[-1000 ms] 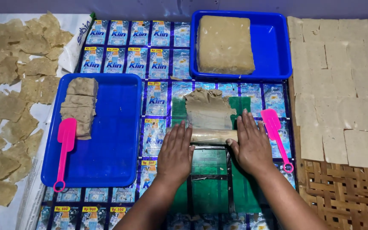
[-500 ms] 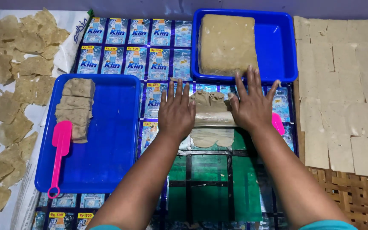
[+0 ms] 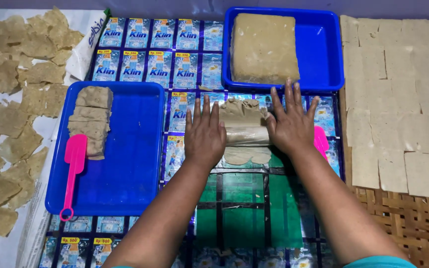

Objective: Rolling out dough and cutting it into squares to make crackers.

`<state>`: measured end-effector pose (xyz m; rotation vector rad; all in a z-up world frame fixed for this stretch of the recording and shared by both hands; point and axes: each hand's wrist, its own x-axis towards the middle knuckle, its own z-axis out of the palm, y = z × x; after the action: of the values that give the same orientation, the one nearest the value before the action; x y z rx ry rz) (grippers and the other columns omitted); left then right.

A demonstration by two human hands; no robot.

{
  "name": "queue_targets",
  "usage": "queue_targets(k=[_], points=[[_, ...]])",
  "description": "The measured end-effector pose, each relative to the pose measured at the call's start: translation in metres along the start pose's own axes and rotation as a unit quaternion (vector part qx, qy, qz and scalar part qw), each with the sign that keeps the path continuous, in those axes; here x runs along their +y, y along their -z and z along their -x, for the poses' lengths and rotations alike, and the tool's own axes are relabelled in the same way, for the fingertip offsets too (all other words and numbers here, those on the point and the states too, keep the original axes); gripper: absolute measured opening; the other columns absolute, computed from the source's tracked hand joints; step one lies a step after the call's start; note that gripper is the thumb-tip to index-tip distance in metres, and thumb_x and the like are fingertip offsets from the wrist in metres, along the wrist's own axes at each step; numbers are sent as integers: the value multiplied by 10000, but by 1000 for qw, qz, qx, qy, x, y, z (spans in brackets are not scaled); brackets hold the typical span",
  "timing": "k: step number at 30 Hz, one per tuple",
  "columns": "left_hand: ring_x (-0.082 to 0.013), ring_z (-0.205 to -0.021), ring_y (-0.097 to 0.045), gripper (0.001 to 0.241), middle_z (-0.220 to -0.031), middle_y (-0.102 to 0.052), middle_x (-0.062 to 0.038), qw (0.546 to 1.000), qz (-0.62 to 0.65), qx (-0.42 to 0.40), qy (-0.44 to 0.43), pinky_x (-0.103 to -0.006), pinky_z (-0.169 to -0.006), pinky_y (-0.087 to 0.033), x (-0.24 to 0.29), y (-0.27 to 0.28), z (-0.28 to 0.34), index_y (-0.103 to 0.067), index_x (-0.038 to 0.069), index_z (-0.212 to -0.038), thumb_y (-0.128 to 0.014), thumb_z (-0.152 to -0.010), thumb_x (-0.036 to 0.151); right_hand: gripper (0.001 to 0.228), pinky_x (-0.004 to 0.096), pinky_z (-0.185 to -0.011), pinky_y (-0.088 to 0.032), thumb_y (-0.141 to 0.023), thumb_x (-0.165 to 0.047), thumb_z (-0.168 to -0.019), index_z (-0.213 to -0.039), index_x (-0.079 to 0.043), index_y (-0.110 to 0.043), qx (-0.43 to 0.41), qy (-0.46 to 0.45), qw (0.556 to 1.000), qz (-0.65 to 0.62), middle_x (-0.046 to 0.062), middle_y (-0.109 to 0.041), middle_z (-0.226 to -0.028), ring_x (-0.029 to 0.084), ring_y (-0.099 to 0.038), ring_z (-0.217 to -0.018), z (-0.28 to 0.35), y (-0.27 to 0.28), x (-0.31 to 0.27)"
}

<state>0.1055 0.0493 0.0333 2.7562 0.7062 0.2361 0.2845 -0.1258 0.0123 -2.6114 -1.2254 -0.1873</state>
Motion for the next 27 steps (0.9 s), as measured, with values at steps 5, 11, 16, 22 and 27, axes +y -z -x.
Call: queue_targets(k=[5, 11, 16, 22, 27], points=[[-399, -1551, -205, 557, -1661, -279, -212, 999, 9, 23, -40, -542, -1241, -141, 0, -4, 44, -385, 73, -1550, -353, -1059, 335, 631, 679, -1221, -66, -360, -452, -1052, -1616, -171, -343, -33, -12, 999, 18, 151, -159, -1732, 319, -141, -1595, 43, 6, -13], [-361, -1516, -294, 519, -1637, -324, -189, 996, -14, 57, -62, -509, -1244, -173, -8, -26, 79, -400, 96, -1529, -398, -1067, 331, 690, 587, -1214, -210, -342, -501, -1058, -1596, -68, -343, -22, 10, 999, 44, 199, -242, -1699, 343, -232, -1567, 76, -5, -9], [-352, -1507, -302, 518, -1621, -348, -177, 996, -3, 66, -59, -503, -1258, -156, -1, -21, 103, -383, 97, -1539, -404, -1063, 299, 701, 530, -1132, -337, -430, -470, -1049, -1565, 2, -372, 64, 51, 996, 41, 251, -357, -1636, 378, -402, -1473, 104, -4, -16], [-356, -1381, -444, 656, -1408, -502, -171, 994, -39, 79, -70, -536, -1225, -227, 2, -22, 97, -454, 69, -1451, -607, -904, 397, 639, 487, -1129, -355, -456, -412, -1044, -1562, -42, -400, 41, 37, 998, 2, 183, -407, -1621, 330, -467, -1422, 125, 8, -17], [-297, -1186, -571, 788, -1136, -596, -85, 990, -58, 59, -111, -545, -1187, -309, -12, -26, 85, -548, 102, -1281, -854, -662, 483, 405, 518, -1078, -460, -534, -86, -1006, -1392, -98, -655, 64, -134, 952, -267, 159, -626, -1399, 405, -572, -1304, 119, 13, 38]])
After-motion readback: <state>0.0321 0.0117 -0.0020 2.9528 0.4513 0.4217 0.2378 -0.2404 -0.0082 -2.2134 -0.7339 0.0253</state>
